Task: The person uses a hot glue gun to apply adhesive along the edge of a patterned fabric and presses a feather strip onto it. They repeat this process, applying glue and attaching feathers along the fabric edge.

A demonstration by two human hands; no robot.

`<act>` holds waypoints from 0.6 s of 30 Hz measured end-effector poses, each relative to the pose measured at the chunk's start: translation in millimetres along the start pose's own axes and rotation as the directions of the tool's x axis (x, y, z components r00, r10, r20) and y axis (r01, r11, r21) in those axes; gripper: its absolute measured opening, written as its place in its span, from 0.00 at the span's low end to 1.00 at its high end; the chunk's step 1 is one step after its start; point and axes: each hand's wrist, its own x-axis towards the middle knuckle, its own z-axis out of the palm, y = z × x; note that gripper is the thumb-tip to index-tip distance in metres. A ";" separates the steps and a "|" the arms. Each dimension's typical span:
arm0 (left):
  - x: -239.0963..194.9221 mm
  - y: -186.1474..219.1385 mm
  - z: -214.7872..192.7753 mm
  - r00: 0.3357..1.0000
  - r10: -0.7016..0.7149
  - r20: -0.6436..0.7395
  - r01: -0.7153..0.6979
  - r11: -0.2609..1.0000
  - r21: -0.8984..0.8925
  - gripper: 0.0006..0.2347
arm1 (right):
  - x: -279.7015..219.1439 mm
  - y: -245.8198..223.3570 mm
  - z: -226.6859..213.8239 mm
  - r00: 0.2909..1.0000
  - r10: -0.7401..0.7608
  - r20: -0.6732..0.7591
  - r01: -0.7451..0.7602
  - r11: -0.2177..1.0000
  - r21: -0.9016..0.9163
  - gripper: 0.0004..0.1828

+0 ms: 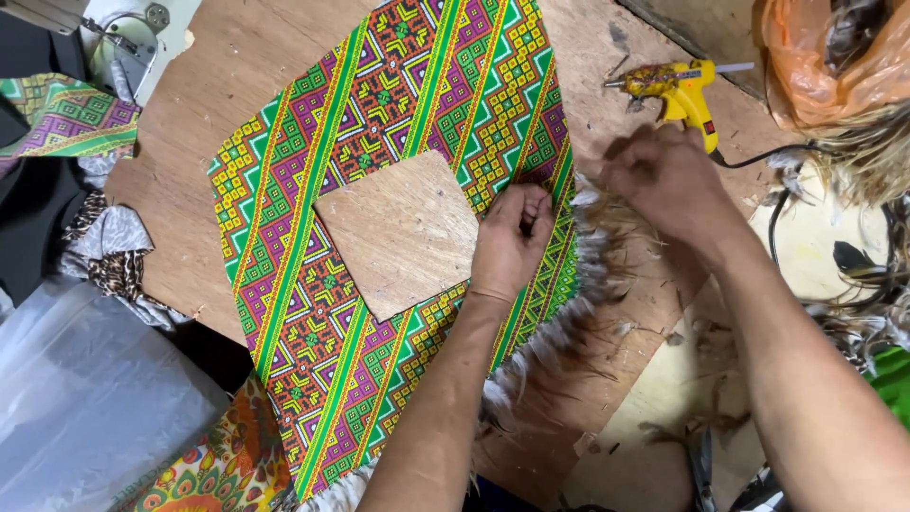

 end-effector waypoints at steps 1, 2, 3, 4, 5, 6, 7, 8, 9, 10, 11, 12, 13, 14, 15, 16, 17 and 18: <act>1.4 3.5 -1.7 1.000 0.000 -0.006 0.000 1.000 0.000 0.03 | 1.6 -8.3 0.8 1.000 -0.005 0.001 0.005 1.000 -0.003 0.14; 2.3 6.9 -3.6 1.000 -0.011 -0.008 0.011 1.000 -0.007 0.03 | 2.5 -16.5 2.2 0.998 0.034 0.044 -0.032 0.999 -0.041 0.16; 3.4 10.1 -5.2 1.000 -0.022 -0.011 0.022 1.000 -0.013 0.03 | 3.6 -24.2 3.7 0.994 0.074 0.085 -0.067 0.995 -0.080 0.19; 4.0 9.6 -5.1 1.000 -0.023 -0.012 0.023 1.000 -0.011 0.03 | 12.0 -8.8 17.5 0.994 0.072 0.086 -0.065 0.995 -0.079 0.19; 4.4 8.9 -4.8 0.999 -0.033 -0.006 0.033 0.999 -0.012 0.03 | 20.4 6.7 31.5 0.994 0.063 0.094 -0.057 0.996 -0.064 0.17; 3.2 8.6 -4.1 0.999 -0.045 0.003 0.045 0.999 -0.014 0.03 | 26.9 22.9 45.9 0.993 0.057 0.102 -0.052 0.997 -0.049 0.15; 1.2 7.5 -3.3 0.999 -0.049 0.003 0.049 0.999 -0.014 0.03 | 20.8 12.2 38.4 0.993 0.058 0.105 -0.053 0.997 -0.049 0.15; 1.9 6.2 -2.0 0.999 -0.045 -0.010 0.044 0.999 -0.024 0.02 | 17.2 1.2 29.4 0.996 0.030 0.078 -0.039 0.992 0.123 0.12; 2.8 5.0 -1.2 0.999 -0.041 -0.024 0.040 0.999 -0.034 0.02 | 13.6 -10.4 20.4 0.999 0.007 0.047 -0.021 0.956 0.291 0.10; 3.4 5.2 -3.3 0.999 -0.041 -0.032 0.040 0.999 -0.029 0.02 | 10.8 -22.7 8.0 0.999 -0.001 0.049 -0.013 0.957 0.291 0.10; 3.9 5.3 -5.4 0.999 -0.049 0.014 0.049 0.997 -0.052 0.03 | 7.8 -34.9 -4.2 0.991 0.067 0.112 -0.113 0.874 0.472 0.03; 2.9 6.2 -6.2 0.996 -0.057 0.063 0.062 0.995 -0.078 0.04 | 3.0 -45.8 -16.8 0.974 0.124 0.191 -0.218 0.749 0.625 0.05; 3.6 5.3 -8.2 0.996 -0.059 0.059 0.064 0.995 -0.077 0.04 | 8.7 -36.8 -17.2 0.974 0.121 0.193 -0.217 0.751 0.624 0.05; 3.2 5.3 -8.3 0.997 -0.047 0.067 0.051 0.997 -0.059 0.04 | 12.5 -26.4 -18.5 0.970 0.122 0.212 -0.220 0.814 0.538 0.05; 2.9 5.4 -8.0 0.996 -0.035 0.076 0.038 0.998 -0.041 0.05 | 16.3 -15.6 -20.1 0.965 0.124 0.231 -0.218 0.868 0.445 0.07; 3.4 6.3 -8.0 0.996 -0.035 0.077 0.038 0.998 -0.043 0.05 | 20.9 -14.0 -22.1 0.965 0.126 0.230 -0.219 0.868 0.445 0.07; 4.0 7.4 -8.0 0.997 -0.024 0.067 0.026 0.999 -0.025 0.04 | 25.5 -12.3 -24.2 0.959 0.056 0.277 -0.152 0.928 0.339 0.07; 4.4 8.3 -8.2 0.998 -0.013 0.056 0.013 1.000 -0.007 0.04 | 30.1 -10.7 -26.1 0.943 -0.007 0.332 -0.074 0.970 0.232 0.08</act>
